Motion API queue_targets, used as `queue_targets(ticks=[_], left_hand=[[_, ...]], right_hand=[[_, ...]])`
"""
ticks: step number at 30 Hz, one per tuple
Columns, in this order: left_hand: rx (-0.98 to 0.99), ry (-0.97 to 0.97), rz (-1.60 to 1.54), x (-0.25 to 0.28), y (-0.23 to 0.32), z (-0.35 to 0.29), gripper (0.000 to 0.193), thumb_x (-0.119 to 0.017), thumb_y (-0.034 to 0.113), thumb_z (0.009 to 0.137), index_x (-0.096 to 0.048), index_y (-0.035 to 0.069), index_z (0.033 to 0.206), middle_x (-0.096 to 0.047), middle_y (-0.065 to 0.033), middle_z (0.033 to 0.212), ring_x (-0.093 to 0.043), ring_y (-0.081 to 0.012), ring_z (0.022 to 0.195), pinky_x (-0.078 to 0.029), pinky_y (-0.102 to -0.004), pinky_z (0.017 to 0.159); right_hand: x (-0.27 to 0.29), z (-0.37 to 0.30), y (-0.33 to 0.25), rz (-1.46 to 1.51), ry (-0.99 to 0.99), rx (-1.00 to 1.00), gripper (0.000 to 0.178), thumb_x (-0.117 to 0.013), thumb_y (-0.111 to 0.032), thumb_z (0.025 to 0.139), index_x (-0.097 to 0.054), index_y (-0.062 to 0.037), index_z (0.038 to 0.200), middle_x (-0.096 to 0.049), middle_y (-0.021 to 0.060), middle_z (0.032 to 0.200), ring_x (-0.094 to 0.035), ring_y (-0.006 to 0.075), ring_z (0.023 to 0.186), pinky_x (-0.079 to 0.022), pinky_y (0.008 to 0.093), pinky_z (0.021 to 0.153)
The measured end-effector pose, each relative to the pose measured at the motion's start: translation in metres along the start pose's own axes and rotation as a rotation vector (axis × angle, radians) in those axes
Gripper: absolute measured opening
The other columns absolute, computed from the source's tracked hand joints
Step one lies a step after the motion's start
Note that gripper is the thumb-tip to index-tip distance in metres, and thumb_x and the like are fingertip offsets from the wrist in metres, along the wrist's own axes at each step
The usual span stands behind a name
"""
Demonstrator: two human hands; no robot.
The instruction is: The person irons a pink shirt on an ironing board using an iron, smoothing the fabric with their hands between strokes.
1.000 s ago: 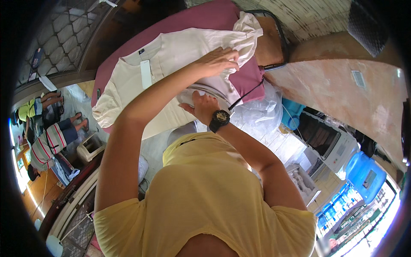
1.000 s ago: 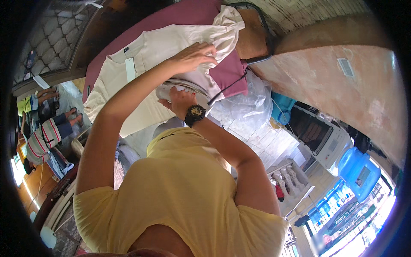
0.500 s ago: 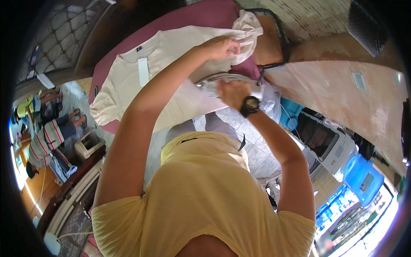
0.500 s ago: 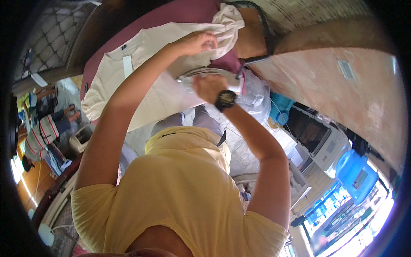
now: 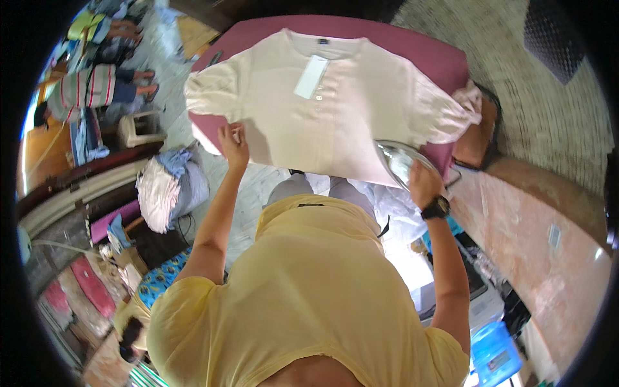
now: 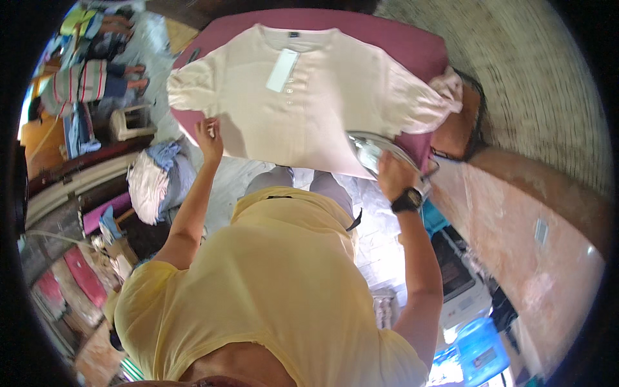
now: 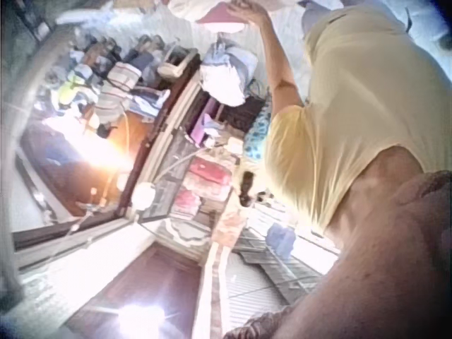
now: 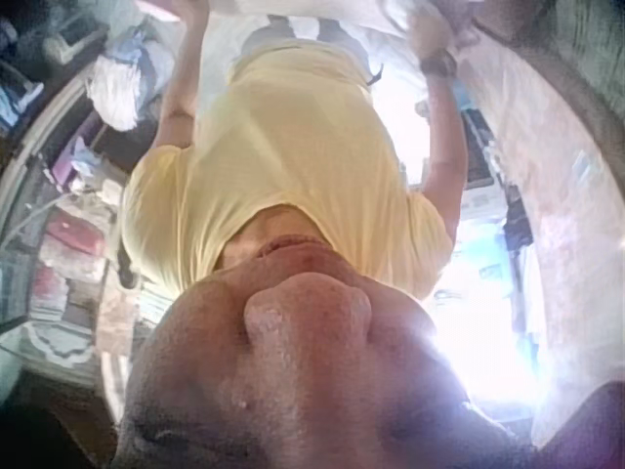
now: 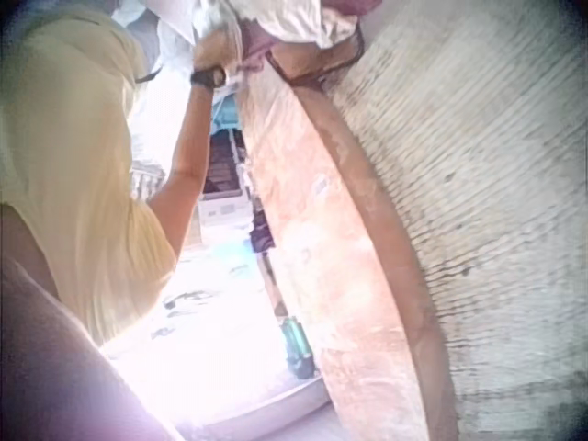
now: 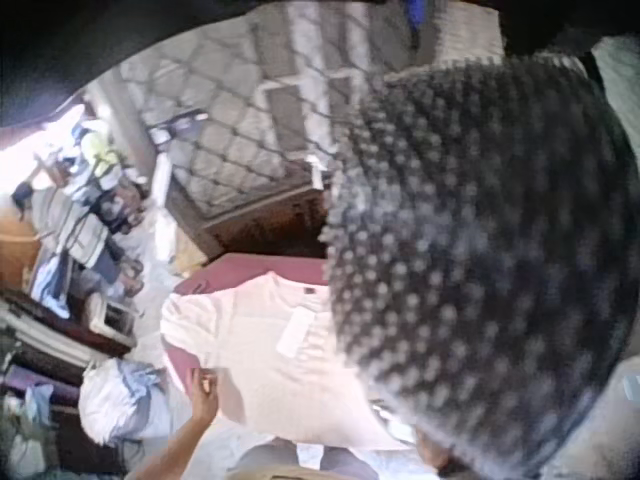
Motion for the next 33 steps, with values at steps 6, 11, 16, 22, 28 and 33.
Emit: queue_targets(ticks=[6,11,16,22,28,33], left_hand=[[0.485,-0.134,-0.181,0.021,-0.130,-0.009,0.036,-0.069,0.028,0.088,-0.062,-0.005,0.101,-0.066,-0.0146,0.090,-0.062,-0.0216,0.078,-0.050,-0.0332,0.071],[0.495,-0.077,-0.309,-0.001,-0.136,0.054,0.047,-0.073,0.040,0.082,-0.066,-0.004,0.096,-0.070,-0.0155,0.088,-0.065,-0.0216,0.079,-0.051,-0.0332,0.072],[0.684,-0.294,-0.375,-0.027,-0.129,0.078,0.035,-0.079,0.027,0.076,-0.062,-0.001,0.088,-0.066,-0.0082,0.080,-0.059,-0.0147,0.072,-0.047,-0.0301,0.064],[0.560,-0.070,-0.887,-0.028,-0.157,0.092,0.023,-0.075,0.005,0.077,-0.053,0.004,0.084,-0.057,-0.0002,0.076,-0.051,-0.0088,0.069,-0.041,-0.0255,0.061],[0.549,0.071,-0.921,0.025,-0.184,0.072,0.025,-0.066,0.003,0.086,-0.059,0.000,0.110,-0.064,-0.0077,0.100,-0.061,-0.0151,0.093,-0.048,-0.0268,0.083],[0.535,0.185,-0.773,0.075,-0.208,0.066,0.016,-0.065,0.008,0.090,-0.062,0.003,0.105,-0.063,-0.0051,0.098,-0.059,-0.0131,0.089,-0.046,-0.0262,0.079]], right_hand=[[0.028,0.019,-0.101,0.479,-0.275,-0.038,0.044,-0.053,-0.042,0.096,-0.065,0.0005,0.097,-0.065,0.0215,0.070,-0.067,0.0342,0.064,-0.050,0.0447,0.059],[-0.017,0.062,-0.273,0.498,-0.389,0.081,0.050,-0.059,-0.047,0.090,-0.062,-0.0005,0.108,-0.067,0.0260,0.096,-0.064,0.0434,0.092,-0.049,0.0477,0.080],[-0.103,0.112,-0.352,0.302,-0.273,0.073,0.066,-0.056,-0.063,0.084,-0.066,-0.0019,0.105,-0.067,0.0258,0.092,-0.064,0.0430,0.090,-0.051,0.0477,0.080],[-0.112,0.102,-0.437,0.123,-0.283,0.426,0.069,-0.056,-0.068,0.081,-0.067,-0.0021,0.100,-0.068,0.0247,0.086,-0.066,0.0421,0.087,-0.053,0.0494,0.076],[-0.134,0.098,-0.491,0.014,-0.304,0.712,0.070,-0.058,-0.070,0.077,-0.068,-0.0046,0.100,-0.070,0.0223,0.089,-0.067,0.0400,0.087,-0.053,0.0466,0.077],[-0.161,0.098,-0.512,0.009,-0.324,0.588,0.069,-0.059,-0.071,0.075,-0.070,-0.0074,0.100,-0.070,0.0196,0.088,-0.068,0.0369,0.085,-0.054,0.0457,0.077]])
Point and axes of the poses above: each hand's wrist, its own z-axis towards the middle knuckle, its own x-axis out of the back of the hand, y = z × x, the point moved 9 cm from there along z, towards the middle knuckle
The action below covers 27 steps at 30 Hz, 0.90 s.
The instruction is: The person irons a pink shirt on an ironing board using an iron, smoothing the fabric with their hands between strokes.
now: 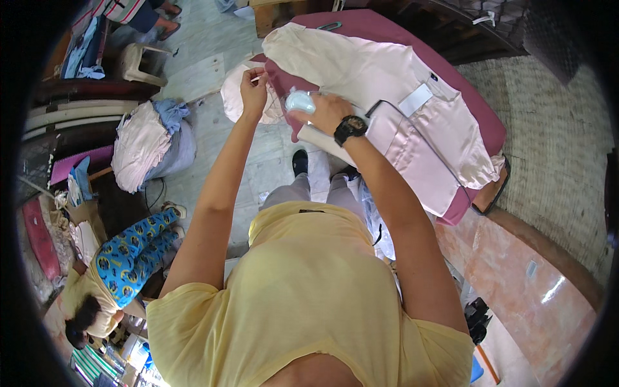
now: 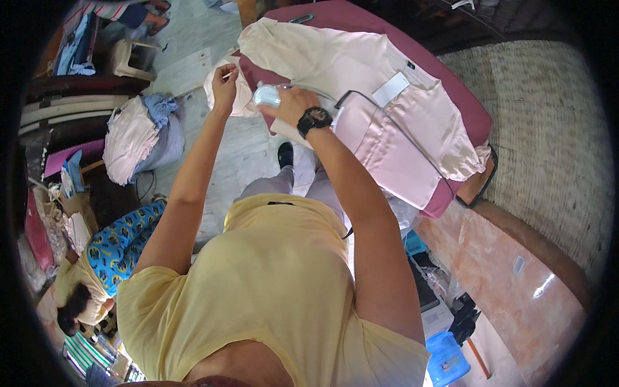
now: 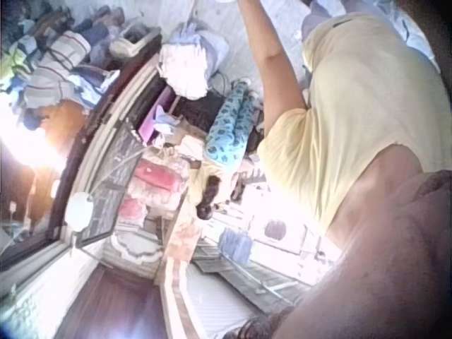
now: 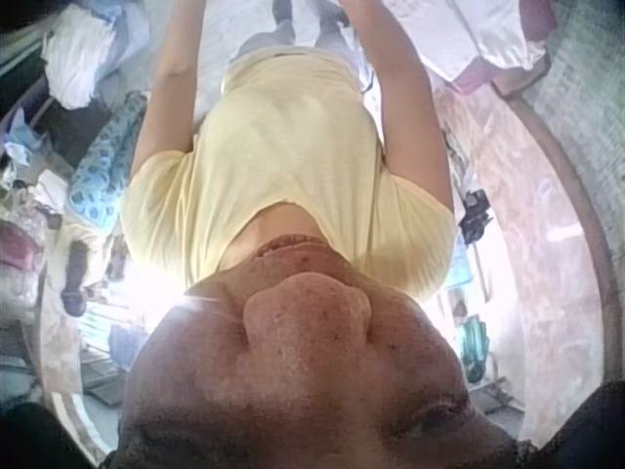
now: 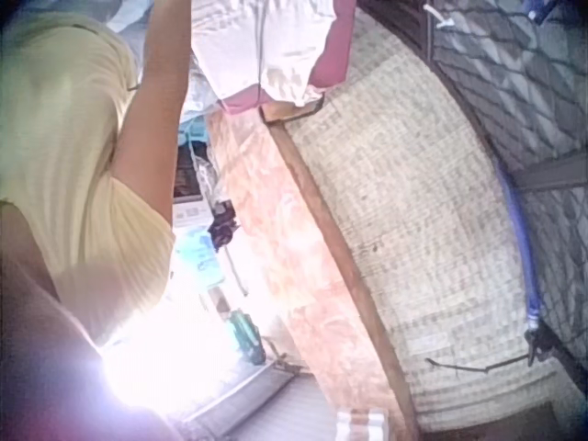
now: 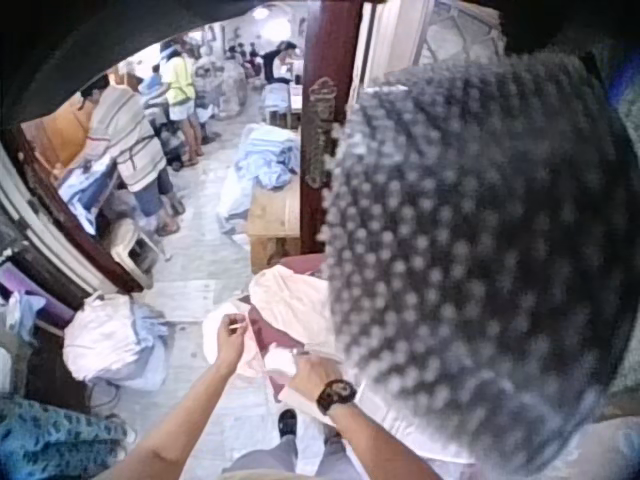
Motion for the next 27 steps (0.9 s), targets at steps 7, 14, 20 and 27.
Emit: queue_targets(ticks=[7,14,20,27], left_hand=[[-0.280,-0.132,0.086,-0.030,0.056,0.004,0.012,-0.059,0.010,0.095,-0.061,0.003,0.105,-0.063,-0.0036,0.093,-0.056,-0.0108,0.083,-0.045,-0.0253,0.074],[-0.635,-0.639,0.366,-0.115,0.061,-0.090,0.045,-0.049,-0.011,0.071,-0.059,0.007,0.110,-0.057,-0.0125,0.117,-0.055,-0.0338,0.113,-0.047,-0.0416,0.092],[-0.775,-0.506,0.800,-0.132,0.040,-0.112,0.048,-0.049,0.011,0.091,-0.045,0.008,0.138,-0.040,-0.0052,0.148,-0.030,-0.0262,0.141,-0.023,-0.0493,0.115],[-0.759,-0.536,0.848,-0.136,0.033,-0.107,0.048,-0.046,0.017,0.096,-0.042,0.009,0.142,-0.037,-0.0044,0.151,-0.029,-0.0265,0.142,-0.023,-0.0492,0.115]], right_hand=[[-0.028,-0.036,-0.023,0.030,-0.277,0.003,0.070,-0.058,-0.070,0.076,-0.069,-0.0073,0.104,-0.069,0.0210,0.095,-0.066,0.0379,0.094,-0.050,0.0483,0.085],[0.007,-0.121,0.039,0.272,0.129,-0.413,0.060,-0.060,-0.057,0.086,-0.062,0.0011,0.099,-0.066,0.0266,0.081,-0.064,0.0446,0.078,-0.051,0.0512,0.069],[0.020,-0.117,0.084,0.378,0.569,-0.684,0.049,-0.054,-0.042,0.095,-0.052,0.0064,0.090,-0.063,0.0314,0.077,-0.062,0.0490,0.073,-0.048,0.0550,0.065],[0.085,-0.014,0.163,0.221,0.674,-0.703,0.059,-0.052,-0.050,0.093,-0.054,0.0087,0.097,-0.063,0.0352,0.084,-0.063,0.0516,0.081,-0.051,0.0548,0.071]])
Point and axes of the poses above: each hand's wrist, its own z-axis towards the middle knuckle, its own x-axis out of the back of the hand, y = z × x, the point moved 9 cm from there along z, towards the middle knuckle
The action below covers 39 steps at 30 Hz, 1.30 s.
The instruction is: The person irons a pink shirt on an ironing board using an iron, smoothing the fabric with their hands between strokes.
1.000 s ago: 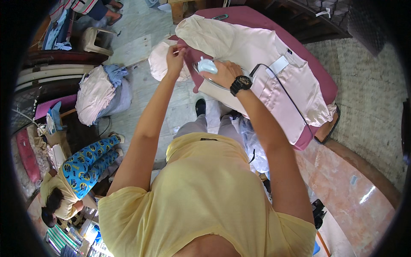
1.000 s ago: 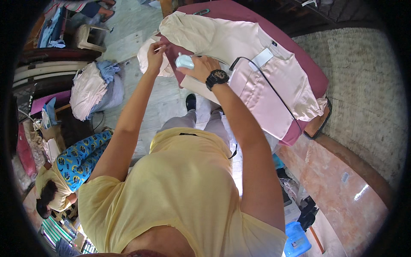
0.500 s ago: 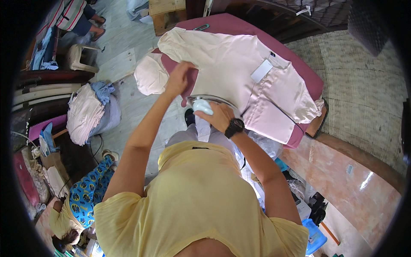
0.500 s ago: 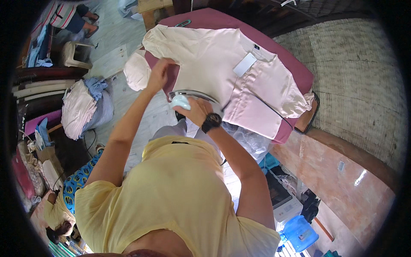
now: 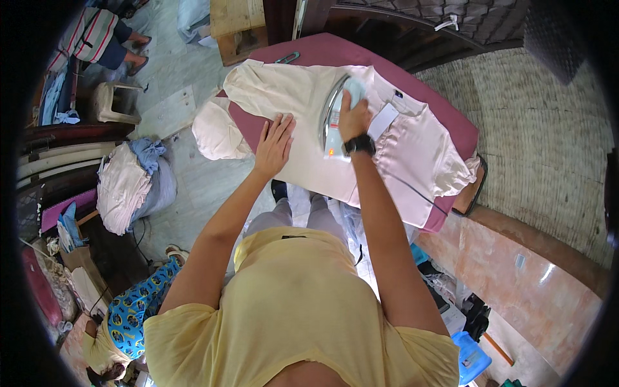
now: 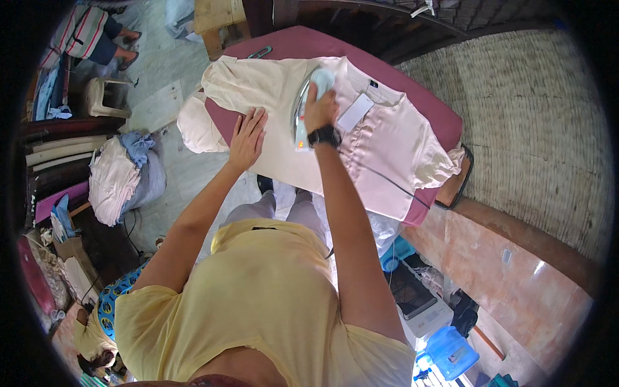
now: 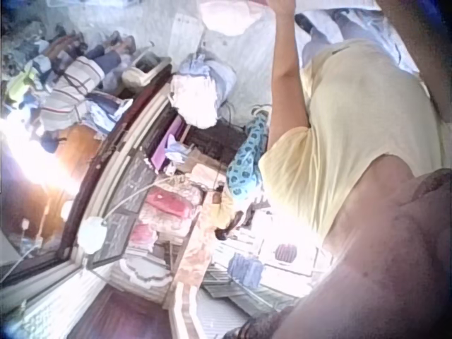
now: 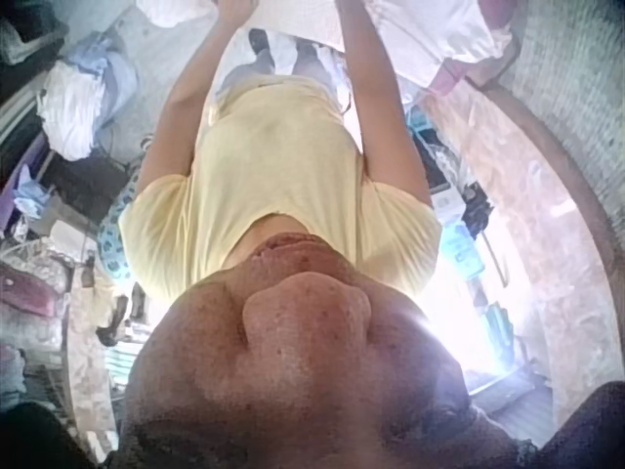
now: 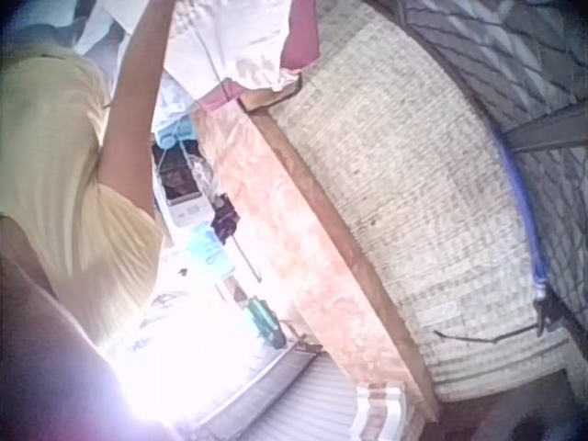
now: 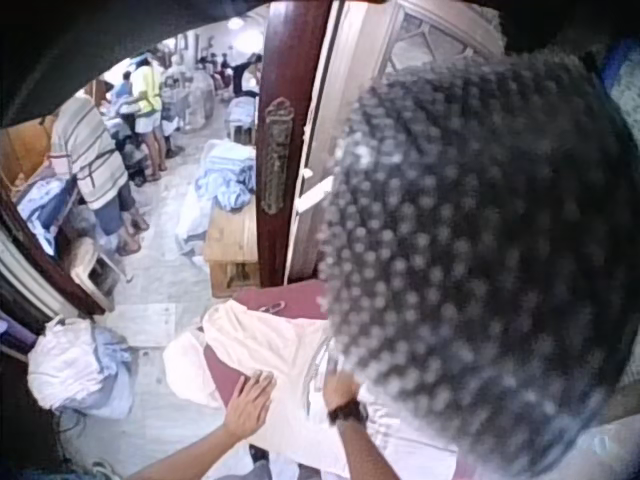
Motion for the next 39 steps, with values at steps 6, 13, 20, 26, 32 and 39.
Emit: queue_targets(ticks=[6,13,20,26,32,39], left_hand=[[0.019,0.023,0.000,0.002,0.001,0.000,0.045,-0.047,0.017,0.095,-0.046,0.009,0.139,-0.041,-0.0037,0.148,-0.033,-0.0264,0.140,-0.024,-0.0481,0.113],[0.024,0.309,-0.207,0.034,0.003,0.099,0.035,-0.051,0.019,0.093,-0.054,0.006,0.125,-0.055,-0.0111,0.123,-0.049,-0.0324,0.114,-0.032,-0.0502,0.101],[0.102,-0.142,-0.058,-0.048,-0.019,0.225,0.028,-0.062,0.032,0.086,-0.061,0.011,0.105,-0.062,-0.0093,0.113,-0.053,-0.0298,0.112,-0.038,-0.0528,0.093],[0.169,-0.025,-0.229,-0.062,-0.043,0.234,0.020,-0.070,0.029,0.079,-0.066,0.011,0.085,-0.068,-0.0085,0.089,-0.063,-0.0294,0.094,-0.045,-0.0469,0.082],[0.176,-0.026,-0.291,-0.064,-0.045,0.231,0.020,-0.072,0.028,0.077,-0.066,0.011,0.086,-0.068,-0.0082,0.083,-0.064,-0.0281,0.082,-0.047,-0.0406,0.074],[0.125,-0.089,-0.230,-0.071,-0.049,0.230,0.022,-0.068,0.030,0.079,-0.066,0.013,0.093,-0.066,-0.0068,0.094,-0.061,-0.0288,0.095,-0.045,-0.0437,0.083]], right_hand=[[-0.010,0.037,0.002,0.044,-0.038,-0.010,0.068,-0.051,-0.057,0.091,-0.059,0.0114,0.091,-0.063,0.0371,0.090,-0.063,0.0497,0.086,-0.051,0.0532,0.077],[0.002,-0.027,0.004,0.100,-0.033,-0.016,0.058,-0.055,-0.050,0.092,-0.058,0.0077,0.086,-0.063,0.0331,0.075,-0.063,0.0498,0.072,-0.051,0.0532,0.065],[0.013,0.025,0.003,0.000,0.099,-0.093,0.056,-0.054,-0.048,0.093,-0.056,0.0082,0.091,-0.064,0.0320,0.077,-0.065,0.0474,0.074,-0.053,0.0530,0.065],[0.016,0.061,0.004,0.034,0.112,-0.156,0.057,-0.054,-0.049,0.092,-0.056,0.0085,0.096,-0.065,0.0324,0.085,-0.065,0.0477,0.078,-0.053,0.0532,0.069],[0.001,0.052,0.003,0.112,0.039,-0.135,0.058,-0.056,-0.046,0.091,-0.055,0.0107,0.098,-0.064,0.0340,0.084,-0.065,0.0482,0.080,-0.053,0.0542,0.071],[-0.022,0.031,0.017,0.429,-0.057,-0.196,0.058,-0.057,-0.046,0.090,-0.058,0.0120,0.094,-0.064,0.0348,0.087,-0.065,0.0482,0.084,-0.053,0.0530,0.076]])
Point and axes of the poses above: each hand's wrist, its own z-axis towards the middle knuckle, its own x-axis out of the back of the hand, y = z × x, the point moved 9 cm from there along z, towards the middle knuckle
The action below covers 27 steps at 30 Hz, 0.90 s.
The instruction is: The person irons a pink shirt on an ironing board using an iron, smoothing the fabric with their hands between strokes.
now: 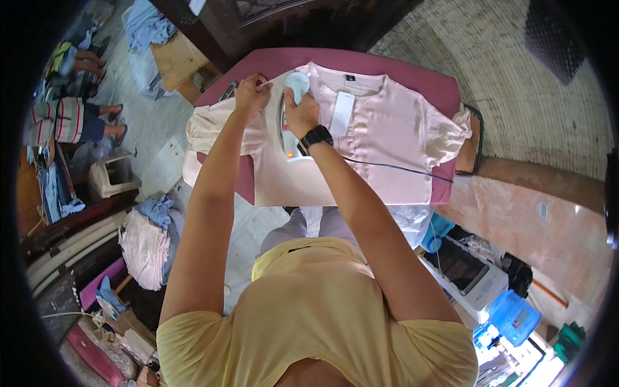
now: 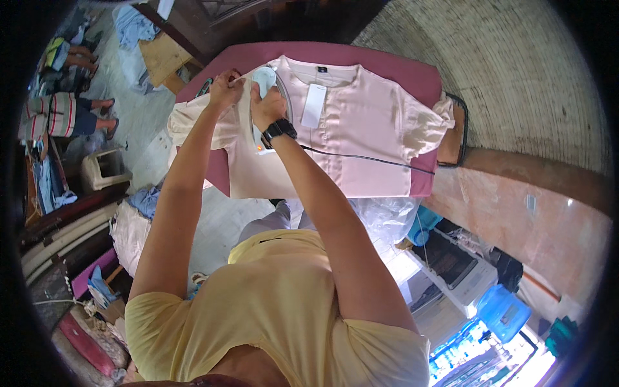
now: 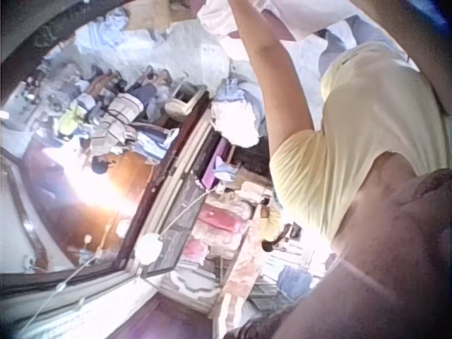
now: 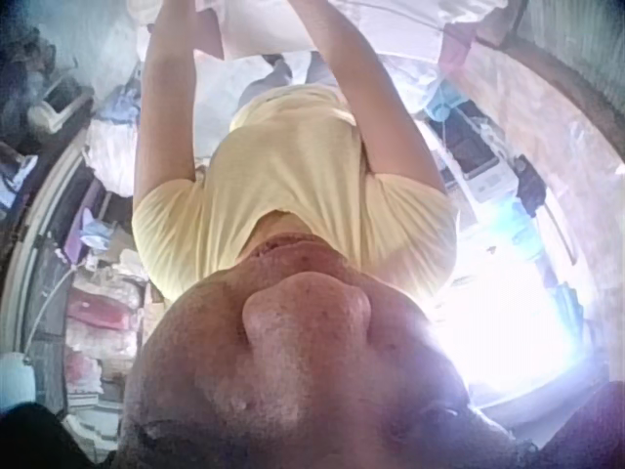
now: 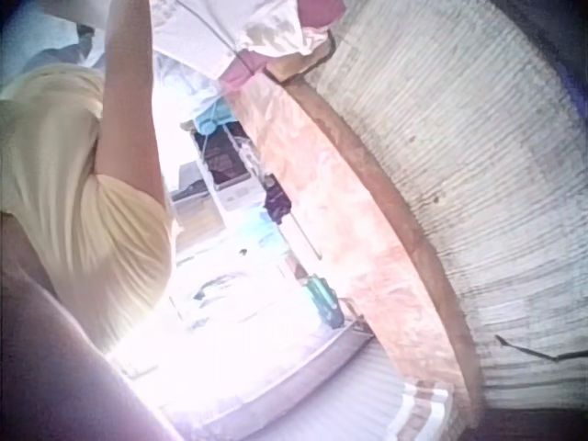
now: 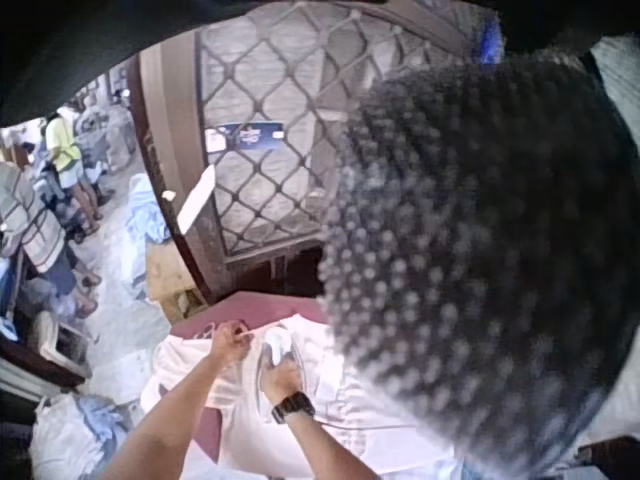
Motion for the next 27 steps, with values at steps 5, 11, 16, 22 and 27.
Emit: queue_targets(ticks=[5,11,16,22,27], left_hand=[[-0.108,0.016,-0.065,0.009,0.014,0.003,0.017,-0.061,0.020,0.085,-0.064,0.012,0.100,-0.065,-0.0074,0.100,-0.058,-0.0303,0.102,-0.044,-0.0449,0.086],[-0.415,0.302,-0.065,0.041,0.102,-0.075,0.037,-0.055,0.003,0.085,-0.055,0.006,0.122,-0.058,-0.0147,0.124,-0.052,-0.0356,0.118,-0.040,-0.0447,0.099],[-0.464,-0.004,0.066,-0.022,0.163,-0.158,0.049,-0.055,0.015,0.091,-0.045,0.008,0.138,-0.041,-0.0123,0.147,-0.033,-0.0364,0.138,-0.025,-0.0520,0.113],[-0.377,-0.117,0.331,-0.068,0.154,-0.185,0.056,-0.048,0.034,0.096,-0.034,0.014,0.147,-0.025,-0.0058,0.157,-0.020,-0.0315,0.145,-0.015,-0.0550,0.116],[-0.369,-0.160,0.388,-0.072,0.157,-0.184,0.056,-0.046,0.035,0.097,-0.033,0.013,0.148,-0.026,-0.0064,0.157,-0.019,-0.0322,0.145,-0.013,-0.0544,0.116]], right_hand=[[-0.012,0.012,0.018,-0.076,-0.016,-0.066,0.060,-0.055,-0.051,0.090,-0.063,0.0083,0.098,-0.066,0.0293,0.085,-0.065,0.0451,0.077,-0.053,0.0480,0.077],[0.047,-0.128,0.032,-0.170,-0.355,0.222,0.054,-0.063,-0.050,0.086,-0.067,0.0036,0.086,-0.064,0.0248,0.073,-0.063,0.0421,0.067,-0.049,0.0481,0.062],[0.184,-0.148,0.096,-0.406,-0.231,0.163,0.046,-0.067,-0.045,0.085,-0.067,0.0005,0.086,-0.066,0.0217,0.077,-0.065,0.0369,0.068,-0.051,0.0453,0.059],[0.273,-0.098,0.123,-0.193,0.021,0.070,0.046,-0.065,-0.044,0.088,-0.067,0.0014,0.084,-0.065,0.0211,0.066,-0.068,0.0324,0.067,-0.053,0.0425,0.057],[0.280,-0.007,0.129,-0.457,0.229,-0.013,0.060,-0.061,-0.055,0.087,-0.067,0.0046,0.091,-0.066,0.0293,0.080,-0.066,0.0430,0.079,-0.052,0.0476,0.070]])
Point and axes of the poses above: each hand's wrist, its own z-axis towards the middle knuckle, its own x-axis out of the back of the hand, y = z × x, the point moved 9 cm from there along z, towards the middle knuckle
